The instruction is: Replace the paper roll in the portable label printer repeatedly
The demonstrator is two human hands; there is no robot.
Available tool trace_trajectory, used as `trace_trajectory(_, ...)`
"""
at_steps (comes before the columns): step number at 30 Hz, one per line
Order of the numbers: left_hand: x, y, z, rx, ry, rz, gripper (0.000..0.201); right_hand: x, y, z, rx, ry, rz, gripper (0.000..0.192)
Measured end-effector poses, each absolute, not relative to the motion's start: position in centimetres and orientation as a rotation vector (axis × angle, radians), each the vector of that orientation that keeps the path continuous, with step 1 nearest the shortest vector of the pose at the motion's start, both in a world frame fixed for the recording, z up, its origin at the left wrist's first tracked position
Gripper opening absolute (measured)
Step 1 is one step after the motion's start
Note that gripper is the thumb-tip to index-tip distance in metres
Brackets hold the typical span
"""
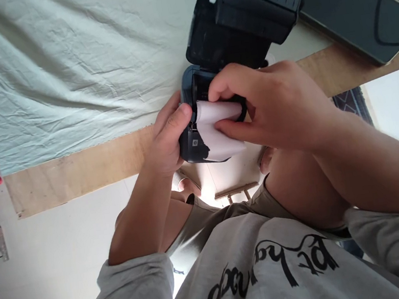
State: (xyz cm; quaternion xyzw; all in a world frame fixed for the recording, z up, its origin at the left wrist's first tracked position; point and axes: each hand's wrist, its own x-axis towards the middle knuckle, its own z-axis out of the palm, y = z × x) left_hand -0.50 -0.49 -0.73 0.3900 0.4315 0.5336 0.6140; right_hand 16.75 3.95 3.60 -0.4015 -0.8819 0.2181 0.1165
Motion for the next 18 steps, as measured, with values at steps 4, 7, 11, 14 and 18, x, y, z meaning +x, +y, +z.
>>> trace_trajectory(4,-0.3,-0.4,-0.8,0.829,0.98,1.248,0.032,18.0,4.1,4.4,-0.835,-2.24,1.05,0.037)
trace_trajectory(7,-0.3,-0.3,-0.7,0.794,0.991,1.221,0.035,19.1,5.0,5.0,-0.844,-1.711,1.327,0.038)
trace_trajectory(11,-0.4,-0.3,-0.7,0.785,0.979,1.19,0.037,20.6,6.9,3.8,-1.001,-1.482,1.305,0.036)
trace_trajectory(14,-0.4,-0.2,-0.8,0.774,0.97,1.189,0.044,21.9,8.0,1.5,-1.006,-1.46,1.132,0.027)
trace_trajectory(18,-0.3,0.0,-1.0,0.775,0.954,1.205,0.047,23.4,8.6,-0.3,-1.25,-1.757,0.756,0.02)
